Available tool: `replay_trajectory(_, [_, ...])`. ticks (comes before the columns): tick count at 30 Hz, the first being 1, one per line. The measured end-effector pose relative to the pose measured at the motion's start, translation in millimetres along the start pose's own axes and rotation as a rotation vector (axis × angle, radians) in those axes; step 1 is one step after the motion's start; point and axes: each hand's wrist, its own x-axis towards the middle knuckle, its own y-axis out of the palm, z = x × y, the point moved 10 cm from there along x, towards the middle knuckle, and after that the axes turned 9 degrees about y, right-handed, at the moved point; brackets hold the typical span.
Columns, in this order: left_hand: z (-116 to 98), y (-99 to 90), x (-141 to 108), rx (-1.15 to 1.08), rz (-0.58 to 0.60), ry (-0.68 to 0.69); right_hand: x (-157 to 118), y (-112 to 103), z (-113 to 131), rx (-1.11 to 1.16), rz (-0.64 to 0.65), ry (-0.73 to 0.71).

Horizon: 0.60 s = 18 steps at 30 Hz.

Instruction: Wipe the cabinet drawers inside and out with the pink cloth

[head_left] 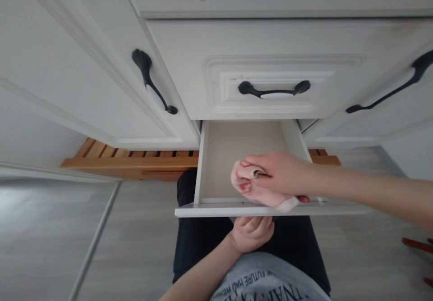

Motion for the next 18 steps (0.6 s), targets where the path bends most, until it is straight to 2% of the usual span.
replay_trajectory(2, [0,-0.2,0,-0.002,0.007,0.001,19,6,49,0.253,-0.041,-0.25])
replay_trajectory(4, [0,0.3,-1,-0.004,0.015,0.001,33,17,93,0.546,0.001,-0.512])
replay_trajectory(6, [-1,1.7,-2,-0.007,0.028,0.006,44,33,128,0.808,0.135,-0.723])
replay_trajectory(8, [-2,2.9,-4,-0.009,0.034,0.013,53,52,152,0.99,0.318,-0.845])
replay_trajectory(11, [-2,2.9,-5,-0.013,0.023,0.022,70,77,165,1.124,0.53,-0.826])
replay_trajectory(16, [0,0.4,-2,-0.006,0.004,0.039,76,101,148,1.201,0.769,-0.583])
replay_trajectory(18, [1,-0.1,-1,0.0,0.012,0.051,74,103,135,1.202,0.751,-0.505])
